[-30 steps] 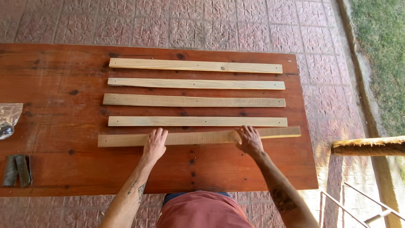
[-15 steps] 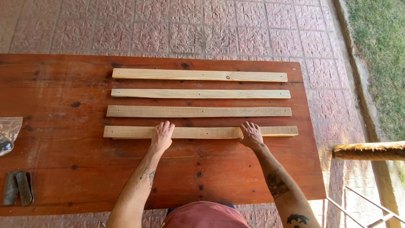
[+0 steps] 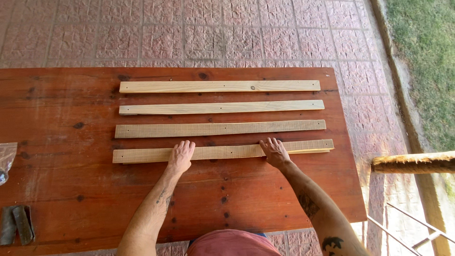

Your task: The person arranges several long wooden planks on a workbench and then uses a sanding block to smooth the surface of each plank one by one. The person handles the planks and the sanding block by hand throughout the process.

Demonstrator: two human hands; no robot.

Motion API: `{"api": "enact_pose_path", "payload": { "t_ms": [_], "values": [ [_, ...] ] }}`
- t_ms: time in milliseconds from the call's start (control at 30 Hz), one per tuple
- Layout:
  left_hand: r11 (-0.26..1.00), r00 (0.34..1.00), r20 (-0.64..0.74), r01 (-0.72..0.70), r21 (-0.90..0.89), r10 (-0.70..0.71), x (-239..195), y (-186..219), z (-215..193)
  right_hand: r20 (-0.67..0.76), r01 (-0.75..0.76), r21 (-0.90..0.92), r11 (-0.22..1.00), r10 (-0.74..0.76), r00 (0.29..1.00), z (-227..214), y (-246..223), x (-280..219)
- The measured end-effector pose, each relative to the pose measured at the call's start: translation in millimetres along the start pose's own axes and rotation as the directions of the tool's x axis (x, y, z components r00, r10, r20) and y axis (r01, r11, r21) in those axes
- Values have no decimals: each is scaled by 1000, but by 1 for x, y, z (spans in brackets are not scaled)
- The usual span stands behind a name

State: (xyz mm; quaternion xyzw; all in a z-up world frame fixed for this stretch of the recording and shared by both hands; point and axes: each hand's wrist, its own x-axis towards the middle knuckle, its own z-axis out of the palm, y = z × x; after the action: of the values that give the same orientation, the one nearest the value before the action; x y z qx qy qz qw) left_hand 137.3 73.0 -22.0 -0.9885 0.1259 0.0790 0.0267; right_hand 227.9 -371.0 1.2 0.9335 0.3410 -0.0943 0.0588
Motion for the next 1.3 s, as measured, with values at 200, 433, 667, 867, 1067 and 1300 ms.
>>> {"api": "enact_pose_path", "payload": {
  "t_ms": [200,433,667,867,1067,1300],
  "values": [
    [994,996,-85,-44,-97,36,15,-25,-28,-46,39,-37,999,-40,998,-48,15,14],
    [999,984,-179,-6,-41,-1,74,-52,-54,-143,-28,-68,997,18,989,-53,52,77],
    [996,999,-33,19,-83,-21,90,-58,-35,-56,-30,-45,999,27,998,-36,54,100],
    [994,999,27,30,-110,-27,92,-61,-16,-58,-1,-49,999,-2,998,-38,49,97],
    [992,996,84,25,-125,-14,94,-66,-24,-20,33,-12,999,-33,999,-10,53,110],
    [991,998,-17,-68,-116,66,99,-77,-29,-145,98,-36,995,-102,984,-28,62,113]
  ]
}}
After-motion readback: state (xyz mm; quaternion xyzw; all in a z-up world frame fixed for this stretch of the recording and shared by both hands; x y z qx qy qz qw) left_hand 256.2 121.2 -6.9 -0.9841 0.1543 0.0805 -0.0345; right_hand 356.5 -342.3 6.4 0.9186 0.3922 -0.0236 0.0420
